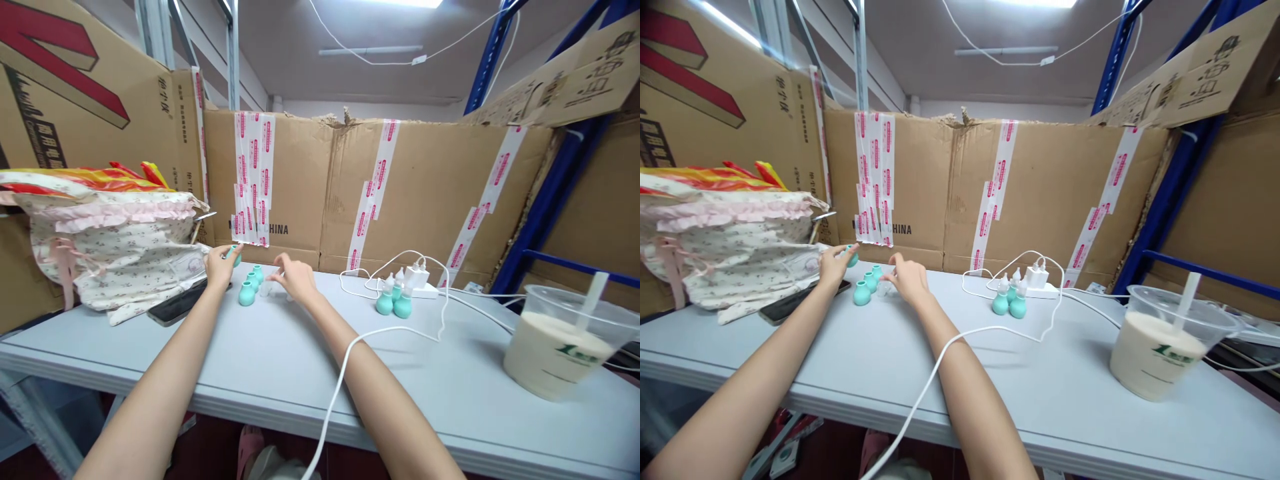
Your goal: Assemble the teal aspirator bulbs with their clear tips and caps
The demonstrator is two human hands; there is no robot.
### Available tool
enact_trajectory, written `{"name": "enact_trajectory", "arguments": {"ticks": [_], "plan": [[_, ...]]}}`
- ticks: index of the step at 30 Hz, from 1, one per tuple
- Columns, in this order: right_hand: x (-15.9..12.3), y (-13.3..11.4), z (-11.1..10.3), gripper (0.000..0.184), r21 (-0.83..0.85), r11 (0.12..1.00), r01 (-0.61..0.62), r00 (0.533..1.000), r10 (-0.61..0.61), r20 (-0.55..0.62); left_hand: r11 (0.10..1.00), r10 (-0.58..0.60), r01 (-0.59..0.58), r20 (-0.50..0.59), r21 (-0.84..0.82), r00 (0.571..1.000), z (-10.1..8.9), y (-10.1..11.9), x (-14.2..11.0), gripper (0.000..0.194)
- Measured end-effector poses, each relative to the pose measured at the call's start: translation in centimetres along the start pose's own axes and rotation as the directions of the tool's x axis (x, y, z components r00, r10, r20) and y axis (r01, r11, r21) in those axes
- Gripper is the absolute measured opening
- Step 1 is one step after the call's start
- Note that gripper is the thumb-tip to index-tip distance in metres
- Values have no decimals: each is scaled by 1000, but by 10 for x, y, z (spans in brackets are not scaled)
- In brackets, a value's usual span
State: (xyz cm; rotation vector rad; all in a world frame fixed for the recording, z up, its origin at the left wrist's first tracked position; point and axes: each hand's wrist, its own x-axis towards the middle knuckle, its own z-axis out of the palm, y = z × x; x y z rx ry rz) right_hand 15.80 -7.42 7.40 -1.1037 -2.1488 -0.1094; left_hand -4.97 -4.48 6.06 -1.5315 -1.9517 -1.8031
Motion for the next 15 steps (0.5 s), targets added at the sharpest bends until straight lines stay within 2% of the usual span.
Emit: {"name": "enact_trajectory", "arguments": {"ticks": [3,5,7,11,15], "plan": [[-5,-4,14,32,-131,982,134,988,-122,97,997,-66,68,57,-40,996,11,-18,5,53],[-8,-7,19,32,-183,959,218,975,-204,93,990,-96,110,143,-91,985,17,-24,4,56],[-10,-9,22,30,-202,941,273,962,-262,81,991,-82,102,211,-86,974,20,-27,1,56],[-13,-9,27,28,-208,933,293,956,-282,77,999,-18,7,253,44,967,22,-27,-5,53],[-14,-9,27,34,-203,936,287,958,-276,81,995,-33,4,277,103,960,25,-29,-6,49]]}}
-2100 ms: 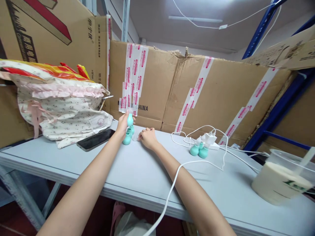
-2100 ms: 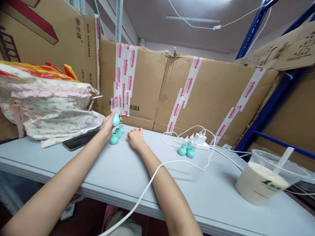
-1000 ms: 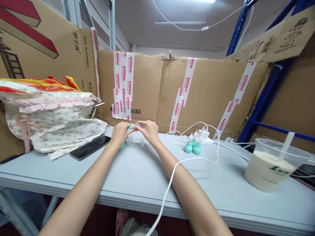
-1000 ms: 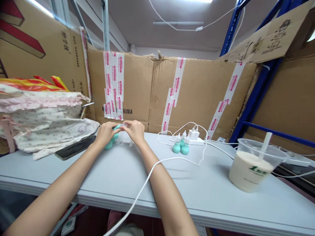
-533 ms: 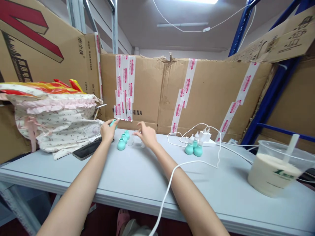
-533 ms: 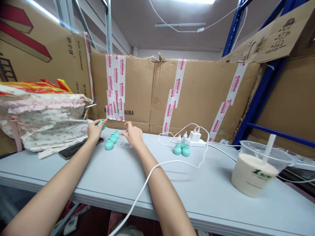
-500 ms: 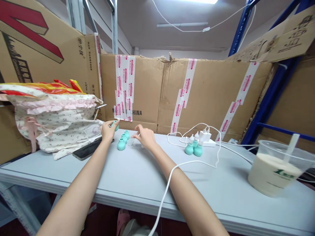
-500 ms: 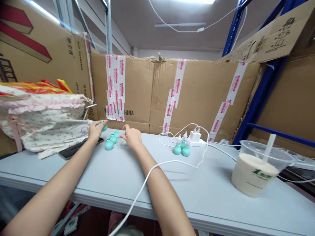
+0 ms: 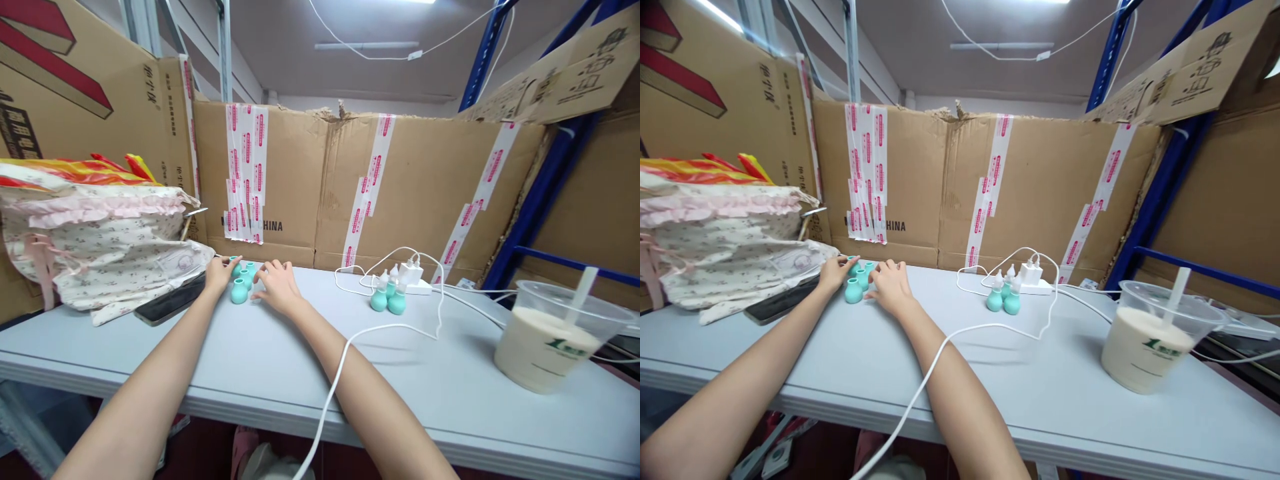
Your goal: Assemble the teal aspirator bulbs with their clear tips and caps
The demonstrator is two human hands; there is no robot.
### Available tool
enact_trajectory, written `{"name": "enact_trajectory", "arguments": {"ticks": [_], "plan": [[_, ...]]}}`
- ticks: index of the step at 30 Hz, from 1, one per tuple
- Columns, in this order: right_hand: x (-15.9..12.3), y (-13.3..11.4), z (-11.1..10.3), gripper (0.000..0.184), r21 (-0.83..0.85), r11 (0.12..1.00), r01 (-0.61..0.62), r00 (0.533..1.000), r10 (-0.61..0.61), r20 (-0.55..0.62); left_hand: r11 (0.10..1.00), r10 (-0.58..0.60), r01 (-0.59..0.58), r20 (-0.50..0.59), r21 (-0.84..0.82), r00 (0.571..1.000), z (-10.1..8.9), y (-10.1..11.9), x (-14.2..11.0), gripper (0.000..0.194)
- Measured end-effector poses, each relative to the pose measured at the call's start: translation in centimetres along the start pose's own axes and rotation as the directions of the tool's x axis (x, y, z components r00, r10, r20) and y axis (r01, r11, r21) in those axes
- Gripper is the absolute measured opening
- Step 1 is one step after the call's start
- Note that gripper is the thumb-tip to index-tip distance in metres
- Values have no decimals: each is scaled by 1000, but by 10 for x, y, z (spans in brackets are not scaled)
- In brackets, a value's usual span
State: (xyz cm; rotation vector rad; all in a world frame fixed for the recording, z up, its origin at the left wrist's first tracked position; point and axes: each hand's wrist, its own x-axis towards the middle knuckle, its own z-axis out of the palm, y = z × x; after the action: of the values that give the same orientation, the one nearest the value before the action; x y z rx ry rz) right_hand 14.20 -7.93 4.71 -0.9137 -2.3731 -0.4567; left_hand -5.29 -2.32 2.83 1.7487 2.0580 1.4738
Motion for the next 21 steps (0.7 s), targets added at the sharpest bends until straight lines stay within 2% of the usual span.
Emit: {"name": "enact_trajectory", "arguments": {"ticks": [4,7,11,14,18,21], "plan": [[0,4,-4,38,36,999,-9,1000,10,-29,1000,-8,8,61,3,998,1,-2,2,44],[0,7,-8,38,60,997,-40,997,44,-58,1000,-17,16,67,18,998,0,-4,3,42],[1,7,-12,36,59,993,-99,994,101,-39,998,-27,23,63,66,998,1,-8,5,39],[4,11,-20,33,41,990,-136,990,138,-42,995,-29,17,112,100,993,4,-11,6,39],[1,41,-49,30,-8,968,-249,962,247,-115,993,19,-34,134,114,991,5,-15,5,41],[-18,83,-79,26,-79,899,-431,897,417,-150,982,33,-49,90,180,995,2,-12,2,47]]}}
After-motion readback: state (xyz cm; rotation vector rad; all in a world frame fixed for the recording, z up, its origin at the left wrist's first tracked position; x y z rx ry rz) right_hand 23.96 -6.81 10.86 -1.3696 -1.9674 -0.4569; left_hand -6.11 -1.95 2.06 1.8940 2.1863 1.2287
